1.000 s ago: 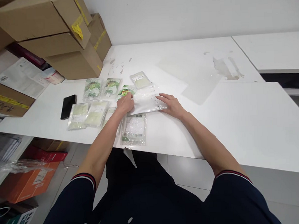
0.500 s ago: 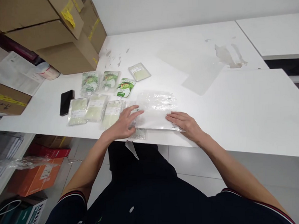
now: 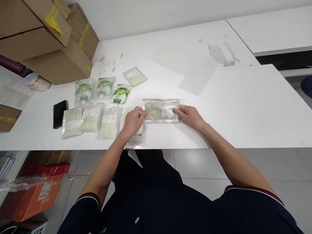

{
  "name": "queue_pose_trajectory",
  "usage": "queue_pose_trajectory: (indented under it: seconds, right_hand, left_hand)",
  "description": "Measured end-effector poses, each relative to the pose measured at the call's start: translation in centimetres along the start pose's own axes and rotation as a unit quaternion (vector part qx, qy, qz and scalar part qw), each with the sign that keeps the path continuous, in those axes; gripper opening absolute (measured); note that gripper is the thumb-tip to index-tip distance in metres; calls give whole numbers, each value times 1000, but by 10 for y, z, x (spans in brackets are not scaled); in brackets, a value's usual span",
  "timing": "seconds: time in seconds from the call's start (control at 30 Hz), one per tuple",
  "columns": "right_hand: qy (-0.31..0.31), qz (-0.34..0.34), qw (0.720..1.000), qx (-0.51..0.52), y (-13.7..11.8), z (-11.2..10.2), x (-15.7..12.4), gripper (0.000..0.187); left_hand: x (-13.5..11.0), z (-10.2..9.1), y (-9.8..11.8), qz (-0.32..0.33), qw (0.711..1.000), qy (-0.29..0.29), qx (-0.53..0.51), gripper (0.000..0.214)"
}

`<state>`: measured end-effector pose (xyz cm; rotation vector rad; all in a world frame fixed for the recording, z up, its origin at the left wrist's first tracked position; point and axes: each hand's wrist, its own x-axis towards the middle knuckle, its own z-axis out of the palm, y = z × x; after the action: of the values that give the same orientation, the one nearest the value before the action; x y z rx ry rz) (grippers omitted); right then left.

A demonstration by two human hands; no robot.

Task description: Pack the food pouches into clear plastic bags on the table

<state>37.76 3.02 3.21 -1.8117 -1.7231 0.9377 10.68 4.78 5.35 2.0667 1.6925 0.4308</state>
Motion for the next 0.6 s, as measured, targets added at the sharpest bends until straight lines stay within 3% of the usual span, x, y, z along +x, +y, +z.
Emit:
queue_pose_trajectory:
  seconds: [0.17, 0.27, 0.33, 0.4, 0.47, 0.6]
  right_hand:
    - [-19, 19, 998, -49, -14, 6, 29, 43]
    - [-22, 45, 991, -126, -18, 12, 35, 34]
    - [20, 47, 983, -176, -18, 17, 36, 31]
    - [83, 30, 977, -196, -13, 21, 38, 39]
    - [116, 14, 976, -182, -7, 22, 42, 54]
    - [65, 42, 991, -113, -5, 10, 50, 64]
  left_hand:
    - [3, 13, 11, -60, 993, 22, 98, 64]
    - [7, 24, 9, -25, 992, 54, 116, 57]
    - [11, 30, 5, 7, 992, 65, 112, 42]
    - [15, 33, 2, 36, 990, 79, 110, 30]
    - [18, 35, -3, 76, 987, 91, 111, 32]
    - [20, 39, -10, 123, 982, 51, 132, 50]
